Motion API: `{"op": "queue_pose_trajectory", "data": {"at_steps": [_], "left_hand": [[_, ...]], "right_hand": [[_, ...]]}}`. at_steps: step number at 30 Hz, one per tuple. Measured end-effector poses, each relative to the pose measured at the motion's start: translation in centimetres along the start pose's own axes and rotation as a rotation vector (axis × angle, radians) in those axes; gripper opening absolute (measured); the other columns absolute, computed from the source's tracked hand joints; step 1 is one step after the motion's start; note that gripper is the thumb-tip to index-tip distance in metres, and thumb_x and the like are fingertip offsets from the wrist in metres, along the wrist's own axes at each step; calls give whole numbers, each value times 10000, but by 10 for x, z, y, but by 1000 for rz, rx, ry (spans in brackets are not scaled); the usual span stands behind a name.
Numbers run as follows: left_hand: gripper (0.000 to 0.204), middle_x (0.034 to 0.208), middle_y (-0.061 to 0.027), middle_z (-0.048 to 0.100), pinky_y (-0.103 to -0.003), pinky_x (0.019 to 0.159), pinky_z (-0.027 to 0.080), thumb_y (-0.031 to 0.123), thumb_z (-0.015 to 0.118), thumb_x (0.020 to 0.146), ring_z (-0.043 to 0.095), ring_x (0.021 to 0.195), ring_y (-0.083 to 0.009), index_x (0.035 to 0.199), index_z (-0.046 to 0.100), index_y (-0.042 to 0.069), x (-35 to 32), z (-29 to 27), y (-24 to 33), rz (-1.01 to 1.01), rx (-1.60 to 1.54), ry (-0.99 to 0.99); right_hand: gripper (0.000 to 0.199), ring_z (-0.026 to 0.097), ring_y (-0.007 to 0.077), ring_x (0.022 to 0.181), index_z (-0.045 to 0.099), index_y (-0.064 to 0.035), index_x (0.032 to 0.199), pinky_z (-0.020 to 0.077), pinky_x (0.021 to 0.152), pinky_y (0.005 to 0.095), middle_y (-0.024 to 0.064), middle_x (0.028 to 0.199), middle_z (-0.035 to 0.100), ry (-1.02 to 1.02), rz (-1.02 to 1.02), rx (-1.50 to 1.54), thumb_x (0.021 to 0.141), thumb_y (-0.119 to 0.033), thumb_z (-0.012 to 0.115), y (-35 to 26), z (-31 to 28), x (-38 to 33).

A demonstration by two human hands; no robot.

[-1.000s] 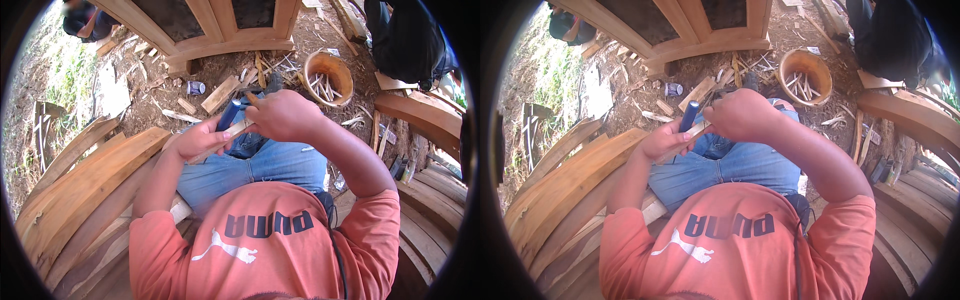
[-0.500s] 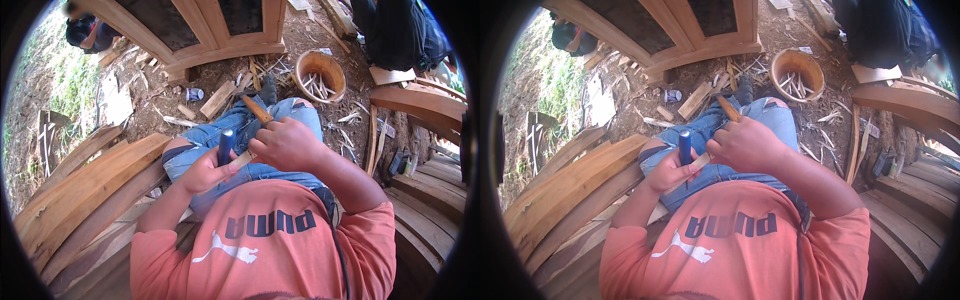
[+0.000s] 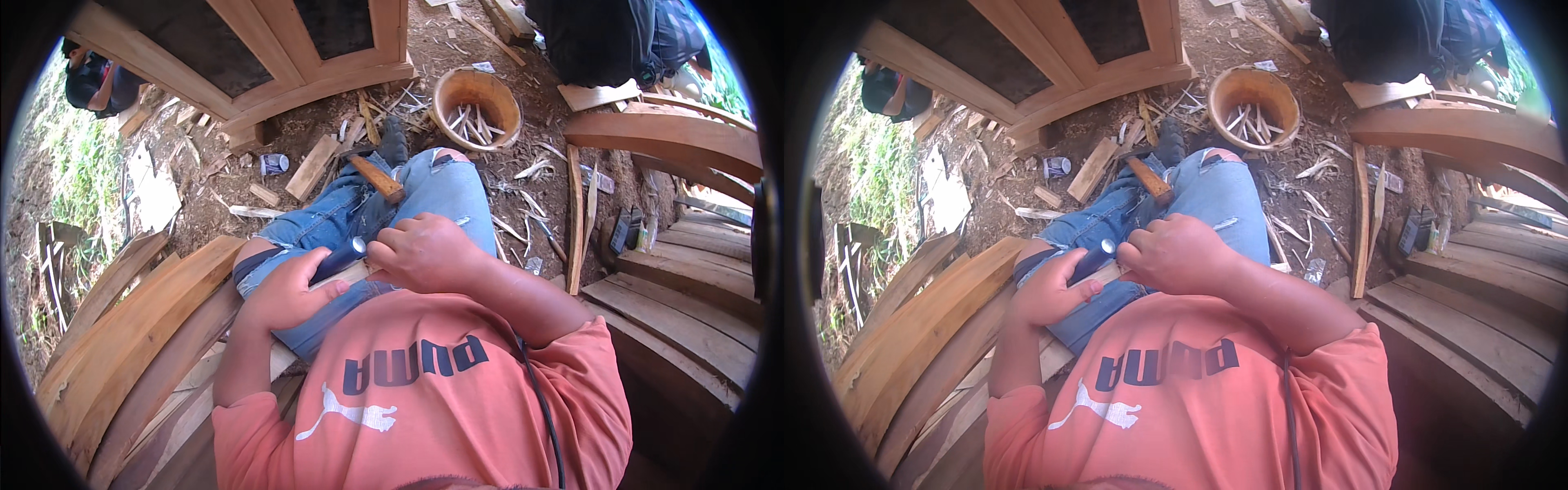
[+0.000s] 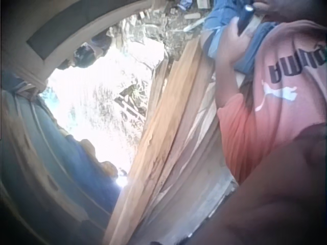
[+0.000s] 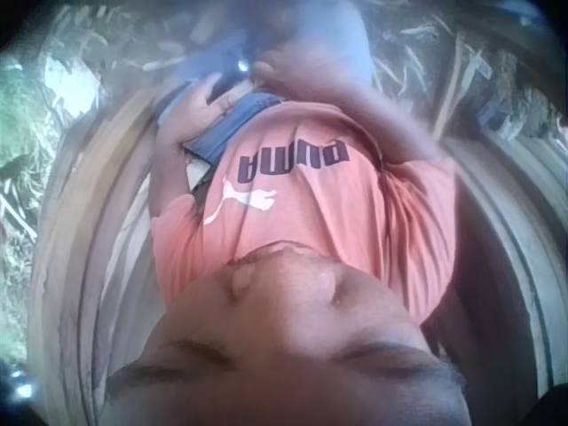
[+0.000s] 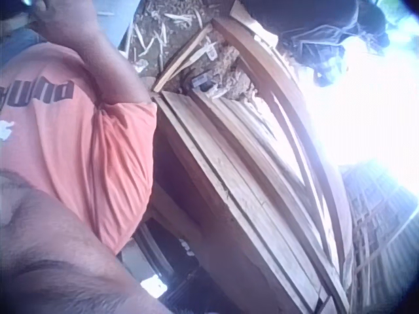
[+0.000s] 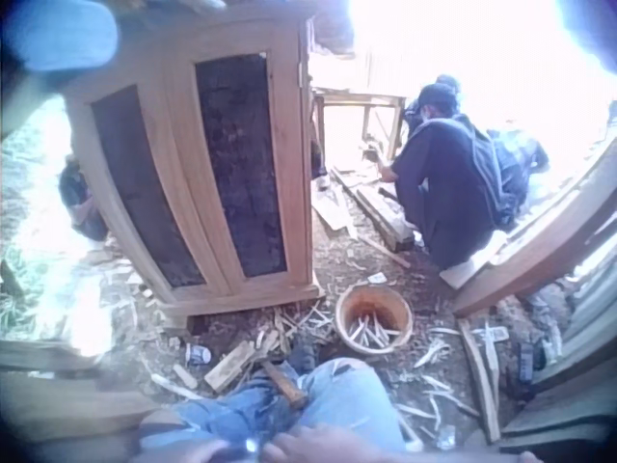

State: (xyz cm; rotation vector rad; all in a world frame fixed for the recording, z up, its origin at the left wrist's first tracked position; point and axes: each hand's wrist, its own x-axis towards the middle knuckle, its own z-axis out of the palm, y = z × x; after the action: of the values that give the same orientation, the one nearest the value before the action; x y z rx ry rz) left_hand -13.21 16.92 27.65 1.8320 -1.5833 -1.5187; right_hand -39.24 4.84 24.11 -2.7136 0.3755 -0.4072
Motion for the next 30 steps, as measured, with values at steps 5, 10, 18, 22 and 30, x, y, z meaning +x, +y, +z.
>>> {"op": "queue_pose_trajectory", "data": {"at_steps": [5,10,18,22,30], "left_hand": [[603,1066,-265,758,-458,857,565,508,781,994,757,1017,-423,1271,645,-11,0,5,7,-66,139,5],[616,1067,-274,750,-466,867,563,523,773,996,746,1004,-434,1248,644,-24,7,19,-8,18,77,85],[518,948,-239,711,-473,803,534,473,671,1084,697,875,-418,1199,604,-28,9,11,-13,-3,112,165],[481,867,-155,673,-440,773,519,468,600,1135,657,802,-320,1189,592,-10,13,0,-21,-15,9,307],[610,894,-57,623,-365,746,510,480,914,897,601,790,-182,1183,600,42,-6,-23,-5,141,129,397]], "right_hand": [[344,723,248,750,619,-132,914,546,663,395,31,822,663,-40,49,-34,978,-451,734,-6,3,-10],[336,727,266,762,631,-123,920,549,676,409,45,825,666,-28,85,-3,980,-436,738,-4,3,-12],[318,733,279,809,659,-117,962,562,723,423,51,868,688,-6,119,74,959,-418,763,2,16,-9],[270,734,285,837,671,-123,977,571,755,439,52,878,692,3,171,120,939,-363,788,-1,11,-4],[248,727,325,833,665,-113,938,575,725,469,62,869,694,67,213,220,921,-308,817,3,9,6]]}}
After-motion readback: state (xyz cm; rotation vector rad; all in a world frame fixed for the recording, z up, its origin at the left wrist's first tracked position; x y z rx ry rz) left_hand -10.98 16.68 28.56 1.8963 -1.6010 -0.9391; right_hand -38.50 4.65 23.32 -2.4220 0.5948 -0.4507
